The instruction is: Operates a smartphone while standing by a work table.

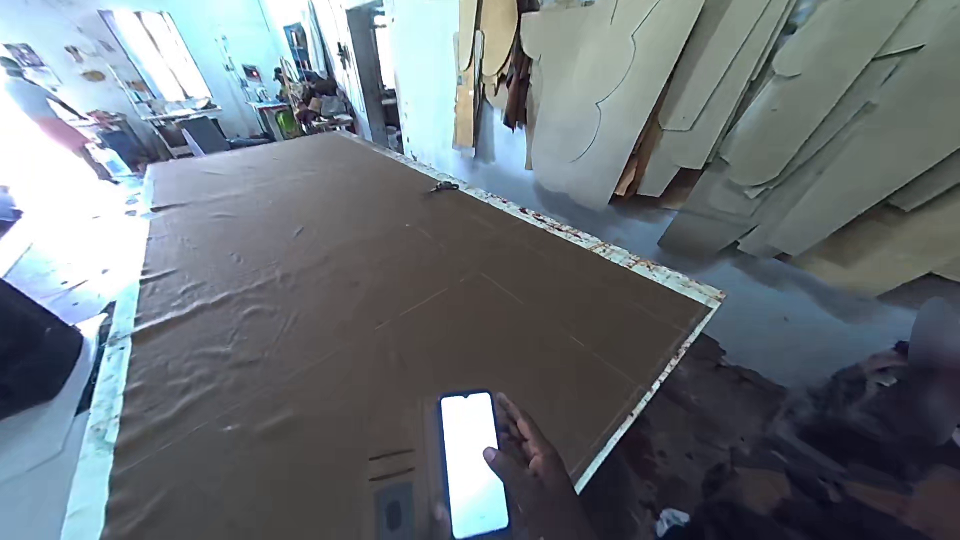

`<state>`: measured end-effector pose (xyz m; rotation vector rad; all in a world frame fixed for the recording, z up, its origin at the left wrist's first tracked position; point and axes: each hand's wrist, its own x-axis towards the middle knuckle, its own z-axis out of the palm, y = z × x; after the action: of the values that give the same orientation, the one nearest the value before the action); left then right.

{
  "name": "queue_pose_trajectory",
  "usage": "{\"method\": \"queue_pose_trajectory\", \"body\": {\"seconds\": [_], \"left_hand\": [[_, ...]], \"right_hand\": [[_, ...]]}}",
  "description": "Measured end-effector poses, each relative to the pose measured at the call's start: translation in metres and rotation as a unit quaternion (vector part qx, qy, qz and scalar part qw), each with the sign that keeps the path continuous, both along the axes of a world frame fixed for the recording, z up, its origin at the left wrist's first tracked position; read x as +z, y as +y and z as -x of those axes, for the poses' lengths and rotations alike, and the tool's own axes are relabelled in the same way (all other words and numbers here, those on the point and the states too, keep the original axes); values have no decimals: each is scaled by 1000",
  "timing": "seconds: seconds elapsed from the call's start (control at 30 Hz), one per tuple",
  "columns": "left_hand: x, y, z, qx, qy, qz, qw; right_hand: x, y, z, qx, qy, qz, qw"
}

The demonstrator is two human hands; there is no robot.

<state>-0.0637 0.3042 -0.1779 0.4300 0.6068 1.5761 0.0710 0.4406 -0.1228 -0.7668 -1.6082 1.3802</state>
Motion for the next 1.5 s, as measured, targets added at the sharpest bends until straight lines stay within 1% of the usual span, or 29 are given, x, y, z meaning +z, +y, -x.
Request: {"method": "queue_pose_trajectory", "body": {"seconds": [0.1, 0.2, 0.33, 0.43, 0.57, 0.8, 0.97, 1.1, 1.27, 1.5], "left_hand": [[2, -4, -1, -12, -17, -1, 1000], [-1, -6, 0, -19, -54, -16, 998], [-2, -6, 1, -15, -72, -14, 997], [-7, -6, 2, -28, -88, -33, 995], [-10, -4, 3, -38, -93, -47, 994], [-11, -3, 2, -25, -94, -29, 995], [-11, -3, 1, -28, -99, -37, 994], [-12, -4, 2, -32, -105, -42, 993], [-13, -4, 3, -26, -110, -41, 993], [-13, -3, 3, -26, -112, -39, 993]], "right_hand": [[3, -4, -3, 2, -14, -5, 1000], [6, -9, -4, 16, -16, 12, 1000], [3, -12, -5, 23, -21, 36, 999], [1, -12, -7, 20, -30, 46, 998], [0, -12, -7, 23, -31, 62, 997], [1, -9, -6, 20, -49, 74, 996], [8, 0, -1, 21, -73, 48, 996], [16, 4, 3, 44, -61, 69, 995], [15, 9, 6, 65, -61, 76, 993], [16, 13, 8, 73, -75, 94, 990]]}}
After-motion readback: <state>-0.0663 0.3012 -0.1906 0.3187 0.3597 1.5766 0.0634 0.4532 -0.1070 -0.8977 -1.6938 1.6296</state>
